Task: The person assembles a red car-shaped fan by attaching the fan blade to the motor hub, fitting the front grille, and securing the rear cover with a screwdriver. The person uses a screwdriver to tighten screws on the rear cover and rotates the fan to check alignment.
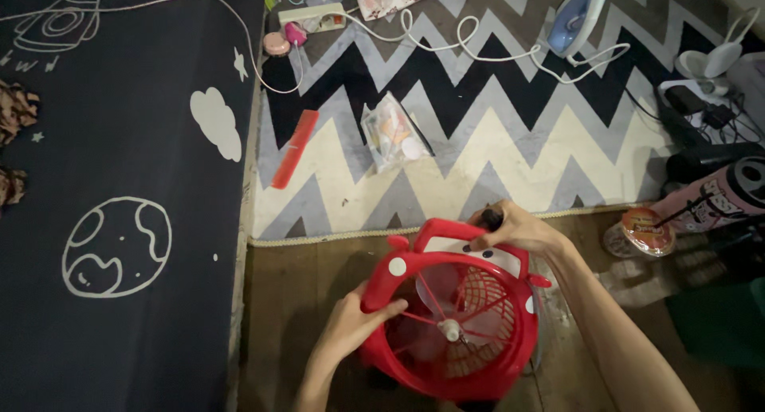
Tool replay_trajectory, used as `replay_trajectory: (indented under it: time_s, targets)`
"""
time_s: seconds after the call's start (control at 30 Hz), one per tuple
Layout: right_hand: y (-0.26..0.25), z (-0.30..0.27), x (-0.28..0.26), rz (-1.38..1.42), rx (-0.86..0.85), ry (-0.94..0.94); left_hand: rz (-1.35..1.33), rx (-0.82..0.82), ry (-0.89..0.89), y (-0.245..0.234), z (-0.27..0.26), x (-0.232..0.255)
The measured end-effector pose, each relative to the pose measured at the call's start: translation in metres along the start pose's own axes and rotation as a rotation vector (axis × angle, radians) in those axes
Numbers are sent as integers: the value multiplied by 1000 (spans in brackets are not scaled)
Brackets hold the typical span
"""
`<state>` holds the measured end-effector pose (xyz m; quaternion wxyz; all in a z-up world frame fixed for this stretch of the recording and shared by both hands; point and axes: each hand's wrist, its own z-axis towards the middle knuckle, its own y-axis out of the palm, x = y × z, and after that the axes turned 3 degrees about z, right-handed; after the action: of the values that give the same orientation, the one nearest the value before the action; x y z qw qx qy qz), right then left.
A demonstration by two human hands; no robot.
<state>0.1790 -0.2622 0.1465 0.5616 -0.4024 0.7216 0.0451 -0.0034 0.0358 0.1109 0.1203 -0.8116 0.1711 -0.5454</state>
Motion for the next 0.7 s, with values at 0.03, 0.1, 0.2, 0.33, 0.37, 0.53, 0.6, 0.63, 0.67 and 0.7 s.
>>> replay_trajectory:
  time_s: [0.03, 0.1, 0.2, 0.33, 0.37, 0.53, 0.6, 0.63, 0.67, 0.7]
  targets:
    - [1, -1, -1, -19, 5, 2, 5, 25, 11, 1, 1, -2]
    - [2, -2, -4, -62, 14, 4, 11, 79, 35, 4, 2, -7]
    - [3, -6, -11, -70, 10, 4, 20, 126, 92, 5, 2, -14]
    - [4, -14, -24, -110, 22, -21, 28, 282, 161, 15, -5, -17]
    - [4, -15, -27, -125, 28, -33, 44, 320, 153, 17, -7, -18]
    - [-3, -14, -40, -123, 275, -32, -105, 393, 177, 18, -7, -25]
    - [-14, -21, -43, 46, 394, -165, -196, 366, 162, 14, -6, -27]
    - [-15, -27, -43, 102, 393, -113, -185, 390, 164, 12, -5, -27]
    - [-13, -38, -40, 157, 390, -61, -175, 415, 165, 9, -5, -26]
    - [-7, -48, -37, 212, 386, -9, -164, 441, 167, 6, -5, -26]
